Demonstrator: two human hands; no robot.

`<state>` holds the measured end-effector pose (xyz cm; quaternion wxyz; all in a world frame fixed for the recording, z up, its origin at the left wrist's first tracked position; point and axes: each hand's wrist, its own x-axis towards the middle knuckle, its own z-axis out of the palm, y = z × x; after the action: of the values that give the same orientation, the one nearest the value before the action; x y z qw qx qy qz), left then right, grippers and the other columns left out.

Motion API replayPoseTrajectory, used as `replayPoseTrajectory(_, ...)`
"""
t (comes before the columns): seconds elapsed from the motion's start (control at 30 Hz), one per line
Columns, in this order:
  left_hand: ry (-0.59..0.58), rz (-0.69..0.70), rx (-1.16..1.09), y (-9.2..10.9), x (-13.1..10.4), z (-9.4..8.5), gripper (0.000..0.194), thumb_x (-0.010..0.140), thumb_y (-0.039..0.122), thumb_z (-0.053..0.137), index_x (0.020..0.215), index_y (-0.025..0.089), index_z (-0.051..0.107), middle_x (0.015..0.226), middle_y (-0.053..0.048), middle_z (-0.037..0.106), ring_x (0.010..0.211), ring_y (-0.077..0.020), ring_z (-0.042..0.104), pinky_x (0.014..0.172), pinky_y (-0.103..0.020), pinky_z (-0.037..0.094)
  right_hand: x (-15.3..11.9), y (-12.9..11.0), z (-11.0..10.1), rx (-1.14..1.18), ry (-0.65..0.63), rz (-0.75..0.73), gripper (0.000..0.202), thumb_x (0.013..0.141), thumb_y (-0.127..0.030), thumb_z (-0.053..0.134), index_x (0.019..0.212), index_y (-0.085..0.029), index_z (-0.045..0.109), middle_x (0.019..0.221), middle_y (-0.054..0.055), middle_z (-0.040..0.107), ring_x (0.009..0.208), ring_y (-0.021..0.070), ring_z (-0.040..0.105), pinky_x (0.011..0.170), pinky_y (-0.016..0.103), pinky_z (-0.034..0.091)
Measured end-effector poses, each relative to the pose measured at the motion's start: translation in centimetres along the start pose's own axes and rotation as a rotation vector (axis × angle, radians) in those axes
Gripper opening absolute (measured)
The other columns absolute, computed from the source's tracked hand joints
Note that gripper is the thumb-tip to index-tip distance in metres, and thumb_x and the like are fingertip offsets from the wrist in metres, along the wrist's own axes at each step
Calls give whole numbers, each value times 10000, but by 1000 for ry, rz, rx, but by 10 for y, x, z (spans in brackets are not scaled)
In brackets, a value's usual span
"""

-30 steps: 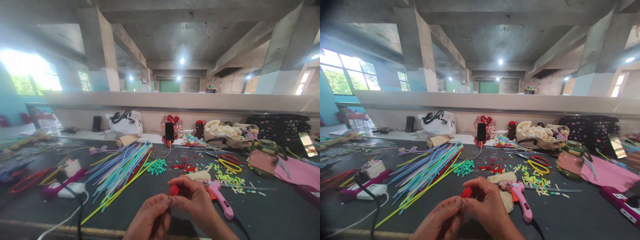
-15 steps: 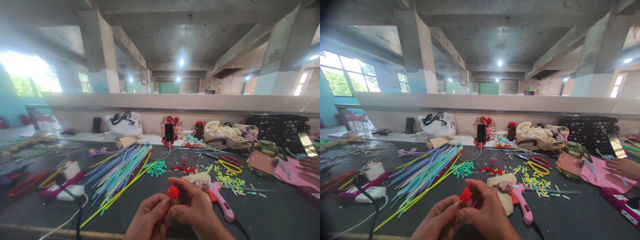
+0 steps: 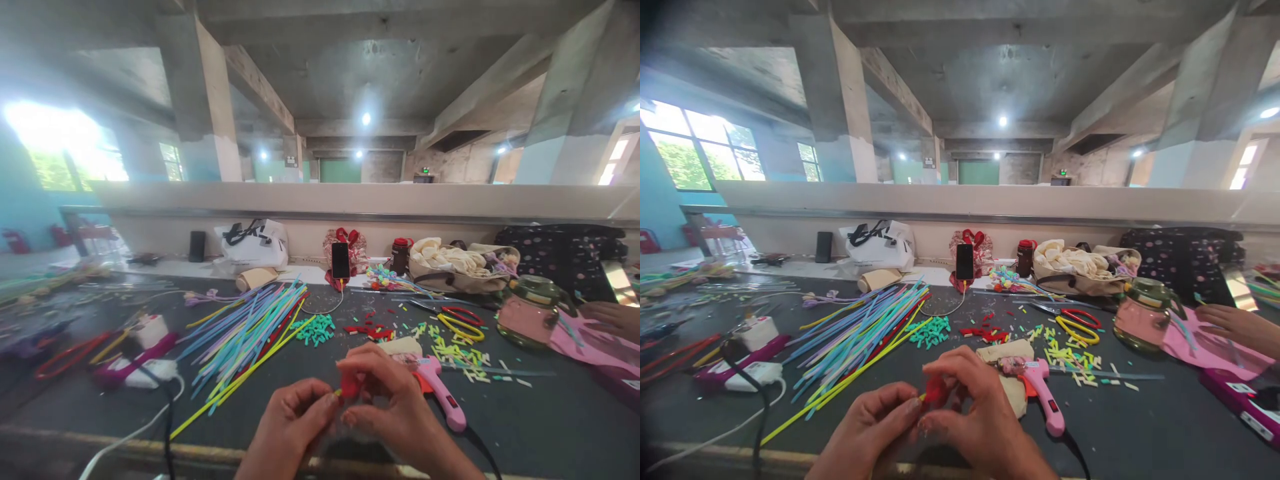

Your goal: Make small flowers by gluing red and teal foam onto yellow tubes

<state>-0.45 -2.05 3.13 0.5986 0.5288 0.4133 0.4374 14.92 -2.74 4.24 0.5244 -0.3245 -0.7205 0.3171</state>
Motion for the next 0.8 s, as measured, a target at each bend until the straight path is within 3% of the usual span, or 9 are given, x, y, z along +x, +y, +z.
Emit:
replayPoseTrajectory(0.13,-29,-87,-13,-5,1,1,351,562,478,631,506,155,504,345,72,408,288,-21,215,331,-193,100,-1,5,1,-2,-7,14,261,629,-135,677,867,-216,606,767,-12,533,644,98,513,545,191,405)
replayPoseTrajectory(0.8,9,-103,-48,-4,0,5,260,597,380,636,546,146,535,335,71,446,263,-18,275,291,-146,160,2,7,5,-73,24,76,101,654,-140,636,745,-170,603,692,-12,531,613,103,484,551,206,378)
